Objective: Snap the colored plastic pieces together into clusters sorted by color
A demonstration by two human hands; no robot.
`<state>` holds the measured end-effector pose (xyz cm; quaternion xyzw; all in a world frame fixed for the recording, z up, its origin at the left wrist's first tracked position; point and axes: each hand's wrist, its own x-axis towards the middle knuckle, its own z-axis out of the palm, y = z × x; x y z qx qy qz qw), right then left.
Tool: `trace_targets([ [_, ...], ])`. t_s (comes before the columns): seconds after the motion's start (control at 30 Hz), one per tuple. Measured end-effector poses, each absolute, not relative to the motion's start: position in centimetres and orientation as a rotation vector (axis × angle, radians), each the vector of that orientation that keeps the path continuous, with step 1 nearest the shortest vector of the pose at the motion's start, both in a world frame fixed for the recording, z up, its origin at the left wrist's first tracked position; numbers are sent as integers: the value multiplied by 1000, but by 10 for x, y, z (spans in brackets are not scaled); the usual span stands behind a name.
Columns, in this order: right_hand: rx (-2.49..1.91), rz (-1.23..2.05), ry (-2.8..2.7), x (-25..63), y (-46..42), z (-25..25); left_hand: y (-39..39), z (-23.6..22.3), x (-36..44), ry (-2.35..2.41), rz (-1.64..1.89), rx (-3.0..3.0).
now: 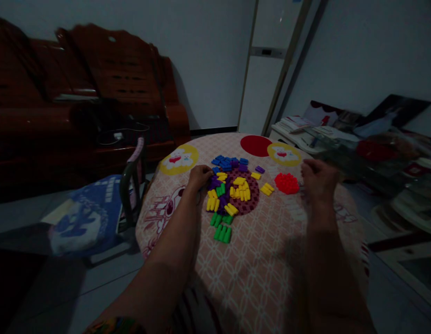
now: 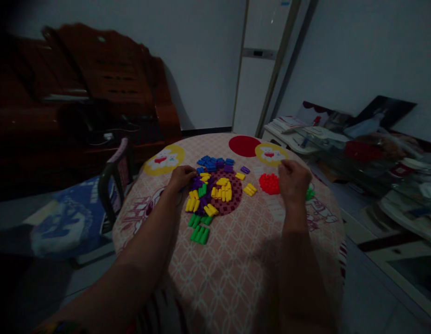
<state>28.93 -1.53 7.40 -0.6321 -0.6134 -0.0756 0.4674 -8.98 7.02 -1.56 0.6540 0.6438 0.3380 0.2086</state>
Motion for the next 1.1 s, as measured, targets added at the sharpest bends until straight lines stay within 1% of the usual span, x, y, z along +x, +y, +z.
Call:
trace_targets([
  [0.1, -1212, -33, -1901, 205, -23, 68, 69, -14, -90, 1768, 963, 1816],
  [0.2, -1014, 65, -2249, 146, -35, 44, 67, -13, -90, 1765, 962, 1831],
  [0.27, -982, 76, -2422, 129, -39, 25, 67, -13, -90, 1772, 952, 1838],
  [0.37, -971, 169, -2564, 125, -36, 1, 67, -12, -89, 1786, 939, 1826],
  [0.47, -914, 277, -2534, 129, -28, -11, 67, -12, -89, 1786, 947, 1824],
  [0.6, -825, 299, -2394, 131, -22, -8, 68, -12, -90, 1777, 954, 1811],
  [0.87, -1086, 240, -2320, 138, -21, 10, 75, -17, -94, 1815, 917, 1824],
  [1.03, -1120, 245, -2202, 152, -20, 14, 69, -14, -91, 1806, 910, 1820],
  [1.1, -1068, 249, -2229, 151, -20, 11, 68, -12, -89, 1818, 912, 1813],
])
